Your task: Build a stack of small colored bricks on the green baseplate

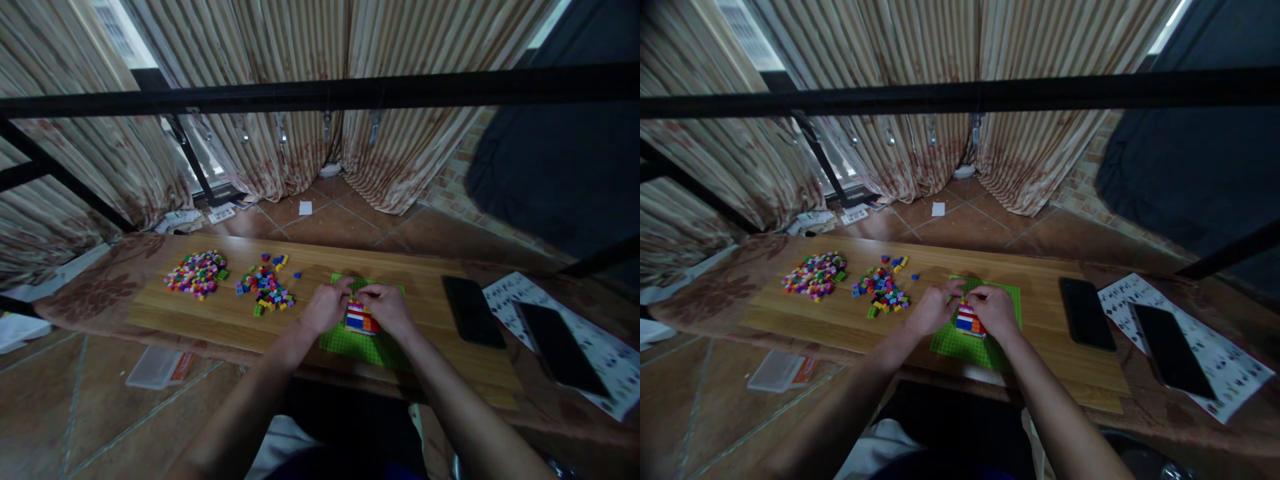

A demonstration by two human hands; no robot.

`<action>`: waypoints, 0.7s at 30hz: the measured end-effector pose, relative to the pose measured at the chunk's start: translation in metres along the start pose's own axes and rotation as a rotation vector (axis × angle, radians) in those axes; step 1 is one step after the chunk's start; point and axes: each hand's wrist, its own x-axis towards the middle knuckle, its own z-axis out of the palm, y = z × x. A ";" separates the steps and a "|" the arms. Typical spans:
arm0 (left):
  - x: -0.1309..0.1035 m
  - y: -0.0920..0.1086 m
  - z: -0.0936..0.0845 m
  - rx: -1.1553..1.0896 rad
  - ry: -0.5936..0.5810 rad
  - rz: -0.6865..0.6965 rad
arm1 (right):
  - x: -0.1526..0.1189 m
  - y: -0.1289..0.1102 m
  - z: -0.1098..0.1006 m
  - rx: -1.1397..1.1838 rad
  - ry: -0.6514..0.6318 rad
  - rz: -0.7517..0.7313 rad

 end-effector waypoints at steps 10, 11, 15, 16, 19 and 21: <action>0.003 -0.003 -0.003 -0.025 -0.031 0.003 | 0.001 -0.004 -0.004 -0.037 -0.014 -0.033; 0.003 -0.004 -0.003 -0.018 -0.033 0.006 | 0.001 -0.004 -0.004 -0.028 -0.027 -0.042; 0.002 -0.006 0.000 -0.014 -0.009 0.024 | 0.000 -0.004 -0.005 -0.011 -0.044 -0.064; 0.001 -0.007 0.001 -0.025 0.001 0.028 | 0.000 -0.004 -0.005 -0.011 -0.048 -0.068; -0.002 -0.008 0.005 -0.071 0.032 0.035 | 0.000 -0.003 -0.006 -0.006 -0.066 -0.085; -0.004 -0.009 0.008 -0.115 0.068 -0.001 | 0.000 -0.004 -0.007 -0.005 -0.076 -0.099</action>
